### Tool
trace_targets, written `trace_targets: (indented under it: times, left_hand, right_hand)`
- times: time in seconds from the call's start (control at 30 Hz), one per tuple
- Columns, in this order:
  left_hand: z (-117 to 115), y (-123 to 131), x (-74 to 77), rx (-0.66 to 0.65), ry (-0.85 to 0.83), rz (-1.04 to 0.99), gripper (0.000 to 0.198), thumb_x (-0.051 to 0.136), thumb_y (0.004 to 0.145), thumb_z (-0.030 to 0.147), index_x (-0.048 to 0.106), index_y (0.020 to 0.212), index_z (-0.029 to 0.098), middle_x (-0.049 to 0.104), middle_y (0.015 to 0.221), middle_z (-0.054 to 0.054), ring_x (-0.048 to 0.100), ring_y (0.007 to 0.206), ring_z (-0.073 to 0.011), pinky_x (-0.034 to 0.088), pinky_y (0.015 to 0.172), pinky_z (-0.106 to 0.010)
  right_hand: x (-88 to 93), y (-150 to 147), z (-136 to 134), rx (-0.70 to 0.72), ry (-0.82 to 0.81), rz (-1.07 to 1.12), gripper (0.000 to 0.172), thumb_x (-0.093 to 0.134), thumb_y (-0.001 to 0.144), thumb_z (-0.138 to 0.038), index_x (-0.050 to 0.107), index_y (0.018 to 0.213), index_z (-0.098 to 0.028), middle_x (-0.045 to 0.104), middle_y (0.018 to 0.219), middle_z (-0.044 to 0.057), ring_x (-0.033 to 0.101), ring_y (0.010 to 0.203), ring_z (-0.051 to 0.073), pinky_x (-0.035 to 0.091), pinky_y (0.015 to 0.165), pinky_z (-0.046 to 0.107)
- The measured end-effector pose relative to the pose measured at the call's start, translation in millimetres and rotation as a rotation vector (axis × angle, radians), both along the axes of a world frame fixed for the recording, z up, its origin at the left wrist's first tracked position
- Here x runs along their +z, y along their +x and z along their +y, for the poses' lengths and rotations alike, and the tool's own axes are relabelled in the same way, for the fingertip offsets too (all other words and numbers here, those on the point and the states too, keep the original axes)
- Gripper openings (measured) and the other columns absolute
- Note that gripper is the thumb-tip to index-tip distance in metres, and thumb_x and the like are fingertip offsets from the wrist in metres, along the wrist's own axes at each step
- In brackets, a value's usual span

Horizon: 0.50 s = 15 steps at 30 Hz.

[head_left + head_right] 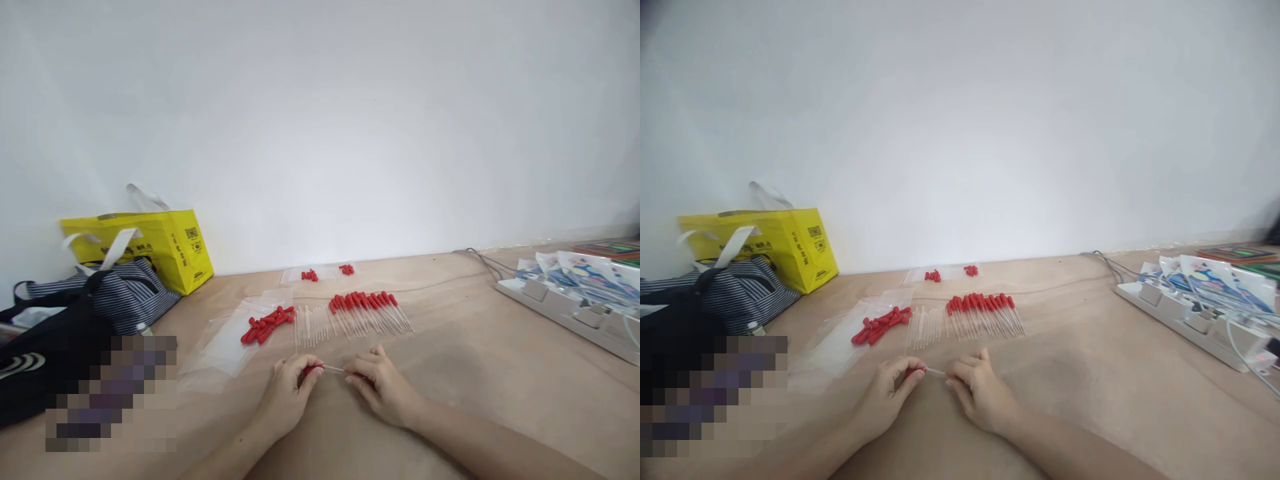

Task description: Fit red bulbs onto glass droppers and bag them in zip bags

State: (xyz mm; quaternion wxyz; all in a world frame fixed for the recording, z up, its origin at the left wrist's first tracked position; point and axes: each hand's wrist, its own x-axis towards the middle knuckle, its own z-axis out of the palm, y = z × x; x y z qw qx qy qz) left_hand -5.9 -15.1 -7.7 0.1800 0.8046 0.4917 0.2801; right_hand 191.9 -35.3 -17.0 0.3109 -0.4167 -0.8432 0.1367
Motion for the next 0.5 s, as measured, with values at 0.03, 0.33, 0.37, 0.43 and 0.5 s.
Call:
trace_targets:
  times: [0.03,0.33,0.37,0.43,0.5]
  left_hand:
    - [-0.4,-0.2,-0.3,-0.001,0.006,0.009,0.021,0.041,0.082,0.033,0.059,0.081,0.023,0.065,0.079,0.001,0.057,0.077,-0.0184,0.039,0.079,-0.034]
    - [-6.1,2.5,1.8,-0.047,0.07,0.068,0.018,0.042,0.081,0.028,0.058,0.076,0.022,0.065,0.074,0.002,0.057,0.073,-0.0173,0.031,0.086,-0.042]
    - [-6.1,2.8,2.2,-0.051,0.066,0.07,0.018,0.042,0.081,0.028,0.058,0.076,0.022,0.065,0.074,0.002,0.057,0.073,-0.0173,0.03,0.086,-0.042]
    - [-5.6,3.1,3.1,-0.057,0.05,0.067,0.019,0.041,0.081,0.028,0.058,0.076,0.022,0.065,0.074,0.002,0.057,0.073,-0.0172,0.03,0.086,-0.042]
    - [-4.6,3.0,3.6,-0.055,0.03,0.058,0.019,0.041,0.081,0.029,0.058,0.076,0.022,0.065,0.075,0.002,0.056,0.074,-0.0175,0.032,0.085,-0.041]
  right_hand:
    - [-0.1,1.0,0.4,0.003,0.012,-0.02,0.018,0.037,0.085,-0.017,0.054,0.082,-0.02,0.059,0.075,0.001,0.05,0.068,0.013,0.026,0.071,0.028]
    - [4.0,7.3,5.4,0.005,0.239,-0.178,0.031,0.032,0.075,-0.002,0.057,0.084,-0.019,0.056,0.071,0.001,0.045,0.063,0.012,0.021,0.067,0.029]
    - [4.0,7.4,6.4,0.007,0.271,-0.183,0.032,0.031,0.074,-0.002,0.057,0.083,-0.018,0.055,0.069,0.001,0.044,0.062,0.012,0.021,0.066,0.029]
    - [2.4,7.4,8.8,0.012,0.339,-0.184,0.032,0.03,0.075,-0.002,0.057,0.082,-0.018,0.054,0.066,0.001,0.044,0.061,0.012,0.02,0.064,0.029]
    - [-0.7,7.1,11.2,0.012,0.418,-0.175,0.031,0.031,0.075,-0.002,0.057,0.082,-0.017,0.053,0.063,0.0,0.042,0.059,0.012,0.018,0.062,0.029]
